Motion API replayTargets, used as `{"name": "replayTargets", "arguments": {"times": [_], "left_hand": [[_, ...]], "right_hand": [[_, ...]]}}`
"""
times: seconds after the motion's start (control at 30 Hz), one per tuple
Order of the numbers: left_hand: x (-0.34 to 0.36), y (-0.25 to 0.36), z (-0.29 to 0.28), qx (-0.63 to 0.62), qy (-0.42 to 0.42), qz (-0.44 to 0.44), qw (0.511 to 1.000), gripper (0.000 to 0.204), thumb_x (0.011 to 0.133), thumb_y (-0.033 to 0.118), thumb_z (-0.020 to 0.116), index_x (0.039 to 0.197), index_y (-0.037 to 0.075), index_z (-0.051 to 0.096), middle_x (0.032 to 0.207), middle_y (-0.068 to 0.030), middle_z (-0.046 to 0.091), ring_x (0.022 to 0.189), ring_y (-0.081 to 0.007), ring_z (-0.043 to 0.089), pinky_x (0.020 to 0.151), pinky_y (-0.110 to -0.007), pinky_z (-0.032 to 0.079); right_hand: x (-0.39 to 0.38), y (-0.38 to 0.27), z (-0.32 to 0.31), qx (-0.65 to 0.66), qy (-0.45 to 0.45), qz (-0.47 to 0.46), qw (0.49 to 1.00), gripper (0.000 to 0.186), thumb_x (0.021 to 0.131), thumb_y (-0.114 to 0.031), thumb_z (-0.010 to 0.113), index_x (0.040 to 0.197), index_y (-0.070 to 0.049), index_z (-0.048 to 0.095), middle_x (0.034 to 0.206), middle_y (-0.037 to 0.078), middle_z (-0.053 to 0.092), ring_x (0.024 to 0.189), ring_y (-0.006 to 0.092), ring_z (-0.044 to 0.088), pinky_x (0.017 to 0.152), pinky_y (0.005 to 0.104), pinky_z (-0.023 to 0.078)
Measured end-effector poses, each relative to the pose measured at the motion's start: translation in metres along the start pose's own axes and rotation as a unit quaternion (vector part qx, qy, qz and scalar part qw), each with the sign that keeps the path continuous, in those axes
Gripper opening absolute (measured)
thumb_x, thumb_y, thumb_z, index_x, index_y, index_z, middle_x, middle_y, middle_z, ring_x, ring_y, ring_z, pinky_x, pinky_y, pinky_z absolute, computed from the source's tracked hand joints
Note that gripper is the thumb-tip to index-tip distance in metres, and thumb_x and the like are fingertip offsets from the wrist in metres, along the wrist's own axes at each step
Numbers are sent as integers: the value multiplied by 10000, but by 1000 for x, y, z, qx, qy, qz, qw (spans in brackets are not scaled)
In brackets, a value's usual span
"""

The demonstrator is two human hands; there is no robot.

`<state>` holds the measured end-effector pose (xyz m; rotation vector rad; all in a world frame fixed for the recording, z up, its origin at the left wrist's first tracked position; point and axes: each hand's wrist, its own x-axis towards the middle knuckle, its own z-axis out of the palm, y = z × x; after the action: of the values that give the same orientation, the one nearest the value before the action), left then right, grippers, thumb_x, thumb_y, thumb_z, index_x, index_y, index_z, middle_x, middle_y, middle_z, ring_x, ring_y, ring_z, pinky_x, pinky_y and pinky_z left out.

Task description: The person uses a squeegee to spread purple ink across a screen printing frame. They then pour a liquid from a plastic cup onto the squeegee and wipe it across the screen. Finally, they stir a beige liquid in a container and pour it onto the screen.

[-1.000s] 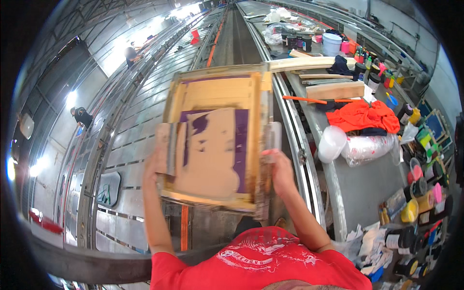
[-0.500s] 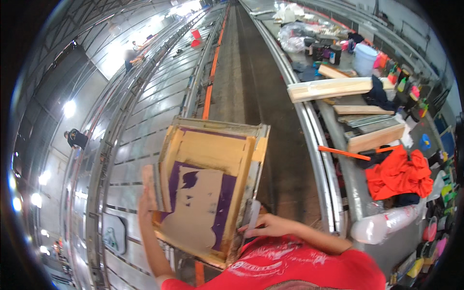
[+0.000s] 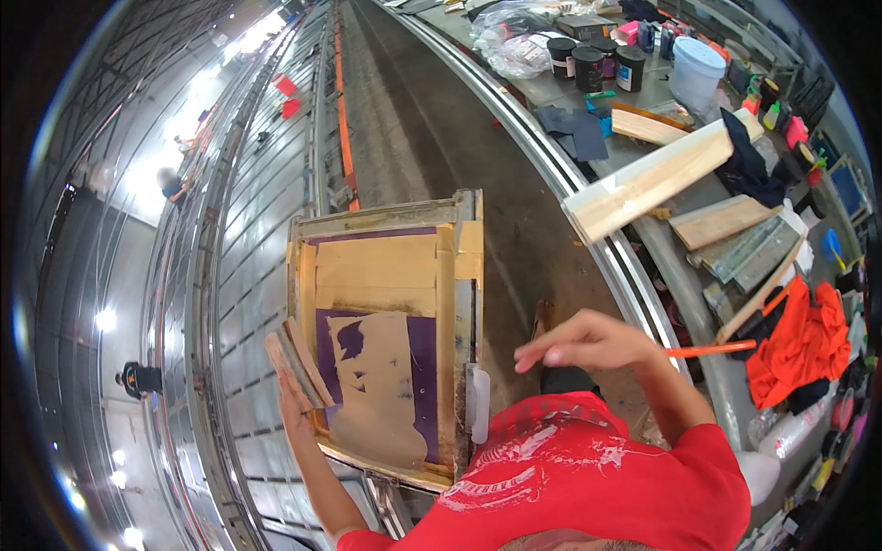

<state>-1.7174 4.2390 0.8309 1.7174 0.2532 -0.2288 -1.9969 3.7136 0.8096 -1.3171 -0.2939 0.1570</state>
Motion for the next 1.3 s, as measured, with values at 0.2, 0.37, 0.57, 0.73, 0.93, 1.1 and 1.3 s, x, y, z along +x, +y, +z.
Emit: {"name": "replayTargets", "arguments": {"times": [0.2,0.37,0.57,0.73,0.93,1.1,1.3], "left_hand": [[159,51,46,5,25,37,999,703,994,535,527,1444,0,445,1351,-128,584,1221,-254,588,1020,-388,484],[260,95,143,44,21,41,998,687,1002,519,519,1434,-11,452,1344,-128,588,1213,-251,593,1014,-376,487],[376,114,163,12,52,0,999,684,993,515,543,1391,-39,490,1309,-134,608,1168,-232,618,975,-341,506],[509,150,188,9,85,48,995,735,957,540,597,1374,-58,504,1289,-138,616,1133,-221,629,949,-329,506],[660,224,242,4,56,38,998,707,978,533,563,1398,-31,487,1304,-125,608,1139,-225,622,960,-345,501],[776,263,297,62,22,35,997,677,999,523,526,1431,5,463,1344,-111,596,1187,-230,608,1025,-358,469],[942,286,378,109,60,3,992,680,976,544,561,1374,-5,523,1312,-103,615,1144,-205,623,973,-329,486]], "right_hand": [[150,-102,-89,260,-28,-298,918,650,992,-404,510,1404,96,460,1191,268,663,1183,372,625,1071,462,414],[272,-140,-136,221,-183,-375,881,601,992,-376,511,1373,87,480,1192,260,663,1176,361,627,1058,464,424],[402,-117,-228,187,-291,-347,872,542,991,-341,511,1337,77,504,1194,250,662,1167,348,629,1041,466,437],[515,-102,-323,178,-330,-335,864,494,991,-313,512,1306,68,524,1195,242,661,1161,337,631,1028,468,447],[633,-116,-417,158,-323,-353,864,438,990,-278,513,1269,57,548,1196,233,660,1152,325,633,1011,471,459],[697,-119,-492,151,-250,-393,872,392,990,-250,513,1239,49,568,1197,225,659,1146,314,635,998,473,470],[792,-96,-602,178,-217,-427,860,340,989,-215,514,1202,38,591,1198,215,659,1137,301,637,981,476,482]]}}
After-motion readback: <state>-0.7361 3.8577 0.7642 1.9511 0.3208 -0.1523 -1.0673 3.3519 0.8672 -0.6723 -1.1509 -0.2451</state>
